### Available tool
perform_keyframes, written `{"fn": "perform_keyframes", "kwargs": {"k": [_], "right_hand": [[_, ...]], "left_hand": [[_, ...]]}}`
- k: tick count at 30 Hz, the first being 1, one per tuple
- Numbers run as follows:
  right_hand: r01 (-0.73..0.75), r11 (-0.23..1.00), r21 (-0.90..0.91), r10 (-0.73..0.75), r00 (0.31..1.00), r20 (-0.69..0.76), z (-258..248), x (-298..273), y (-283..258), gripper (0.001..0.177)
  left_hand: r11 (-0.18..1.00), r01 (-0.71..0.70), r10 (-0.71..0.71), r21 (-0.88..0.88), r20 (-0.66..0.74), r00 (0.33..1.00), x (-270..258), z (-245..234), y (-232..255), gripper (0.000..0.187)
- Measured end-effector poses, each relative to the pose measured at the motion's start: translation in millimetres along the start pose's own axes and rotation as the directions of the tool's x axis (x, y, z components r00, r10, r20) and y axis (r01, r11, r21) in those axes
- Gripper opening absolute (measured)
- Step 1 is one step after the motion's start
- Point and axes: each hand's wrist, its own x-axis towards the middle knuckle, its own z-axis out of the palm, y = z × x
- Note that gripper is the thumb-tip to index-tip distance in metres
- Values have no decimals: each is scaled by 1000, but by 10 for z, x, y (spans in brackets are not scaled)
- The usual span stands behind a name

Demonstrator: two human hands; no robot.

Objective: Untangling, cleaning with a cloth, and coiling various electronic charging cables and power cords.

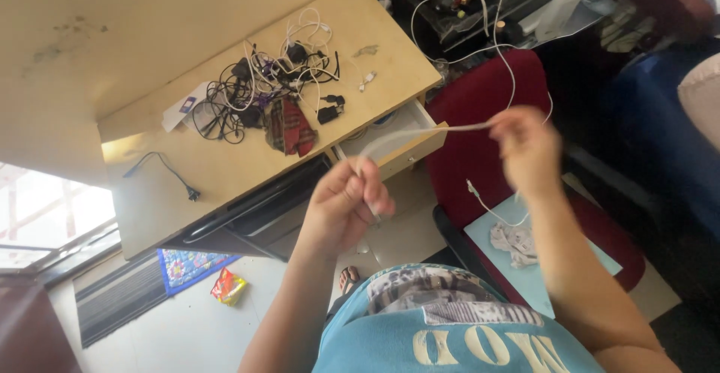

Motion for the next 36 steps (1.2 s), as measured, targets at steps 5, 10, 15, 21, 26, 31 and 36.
{"fn": "perform_keyframes", "kwargs": {"k": [5, 10, 15, 21, 26, 31, 36], "right_hand": [[155, 983, -95, -64, 784, 617, 486, -588, -820, 14], [273, 959, 79, -254, 702, 666, 232, -441, -1347, 14], [-52, 997, 51, 23, 892, 451, 330, -309, -1038, 15], [-564, 640, 522, 181, 770, 611, 781, -885, -250, 25], [-712, 668, 218, 333, 548, 768, 795, -1144, -609, 21], [-40, 994, 105, -55, 641, 765, 356, -903, -1021, 15], [65, 998, 4, -59, 869, 492, 215, -478, -1217, 6]], "left_hand": [[934, -287, 335, 211, -247, 909, 307, -58, -106, 32], [444, -129, 280, 887, 0, 960, 147, -82, -404, 35], [958, 152, -141, 243, -60, 988, 2, 77, -531, 39], [990, -68, 41, -120, -214, 976, 39, -5, -6, 32], [877, -407, 467, 255, -252, 848, -7, -302, 101, 45], [29, -25, 310, 999, 15, 951, -131, -326, -116, 49], [827, 115, -97, 551, -63, 993, -347, -86, -587, 35]]}}
